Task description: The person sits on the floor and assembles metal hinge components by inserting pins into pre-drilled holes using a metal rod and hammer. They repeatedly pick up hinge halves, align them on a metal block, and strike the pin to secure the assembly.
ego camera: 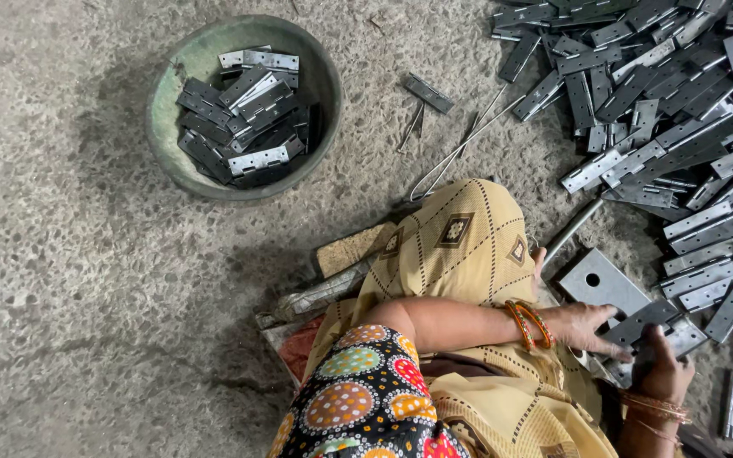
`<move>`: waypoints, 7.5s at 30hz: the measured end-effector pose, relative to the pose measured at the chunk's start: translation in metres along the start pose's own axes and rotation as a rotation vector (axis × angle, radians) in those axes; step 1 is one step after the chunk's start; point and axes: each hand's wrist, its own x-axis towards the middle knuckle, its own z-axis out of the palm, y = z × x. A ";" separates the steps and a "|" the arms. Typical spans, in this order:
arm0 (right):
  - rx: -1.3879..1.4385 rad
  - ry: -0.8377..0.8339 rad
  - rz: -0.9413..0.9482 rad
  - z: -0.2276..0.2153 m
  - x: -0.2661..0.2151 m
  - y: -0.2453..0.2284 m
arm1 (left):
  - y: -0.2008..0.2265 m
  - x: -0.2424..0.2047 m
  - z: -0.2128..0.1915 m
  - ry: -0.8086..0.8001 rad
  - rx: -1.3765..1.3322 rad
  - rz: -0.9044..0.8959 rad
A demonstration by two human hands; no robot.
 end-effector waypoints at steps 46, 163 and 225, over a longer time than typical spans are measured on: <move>-0.095 -0.091 -0.143 -0.032 -0.046 -0.069 | -0.089 -0.240 -0.412 1.392 0.137 -0.069; 0.564 0.429 0.206 -0.058 0.098 0.000 | 0.088 0.190 -0.062 -0.521 -0.184 -0.050; 0.359 0.460 0.055 -0.033 0.104 0.006 | -0.071 0.196 -0.149 0.326 -0.982 -0.640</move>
